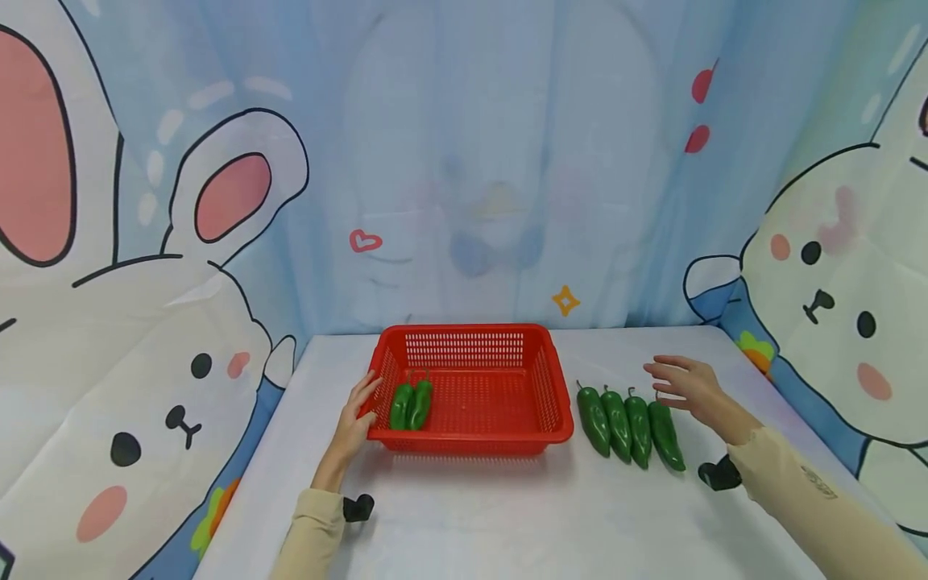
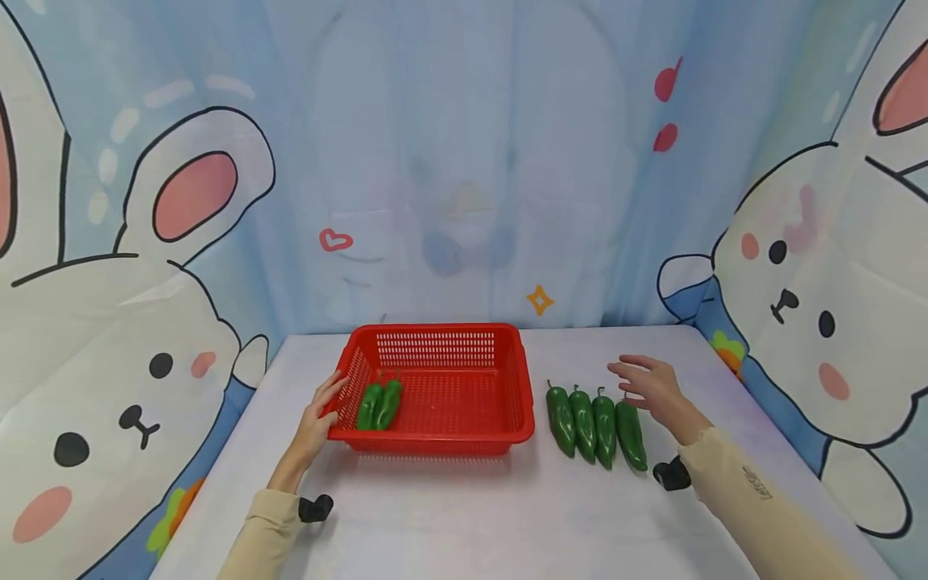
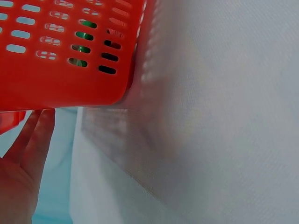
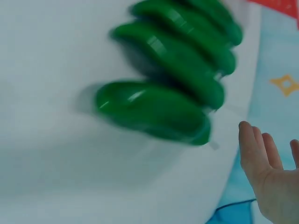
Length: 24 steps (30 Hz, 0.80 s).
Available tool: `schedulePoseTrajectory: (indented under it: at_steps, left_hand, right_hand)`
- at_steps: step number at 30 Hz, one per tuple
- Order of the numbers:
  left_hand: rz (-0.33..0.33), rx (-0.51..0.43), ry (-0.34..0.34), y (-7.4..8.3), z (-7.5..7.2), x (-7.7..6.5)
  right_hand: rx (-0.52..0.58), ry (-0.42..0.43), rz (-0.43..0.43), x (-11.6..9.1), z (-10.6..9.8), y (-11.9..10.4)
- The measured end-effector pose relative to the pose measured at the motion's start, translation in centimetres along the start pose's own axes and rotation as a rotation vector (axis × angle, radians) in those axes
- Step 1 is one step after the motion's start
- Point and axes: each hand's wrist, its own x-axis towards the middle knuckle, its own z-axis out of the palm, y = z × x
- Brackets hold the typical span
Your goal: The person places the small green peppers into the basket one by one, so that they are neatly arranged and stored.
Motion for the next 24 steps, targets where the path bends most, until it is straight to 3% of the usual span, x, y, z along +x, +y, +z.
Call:
schedulePoseTrajectory:
  at_steps: [9,24]
  left_hand:
    - [-0.032,-0.004,-0.004,0.3,0.0,0.0]
    - [-0.053,0.005,0.003,0.2,0.0,0.1]
  right_hand:
    - [-0.016,0.020,0.114,0.2,-1.9,3.4]
    - [-0.026,0.069,0.188,1.7,-1.0,5.6]
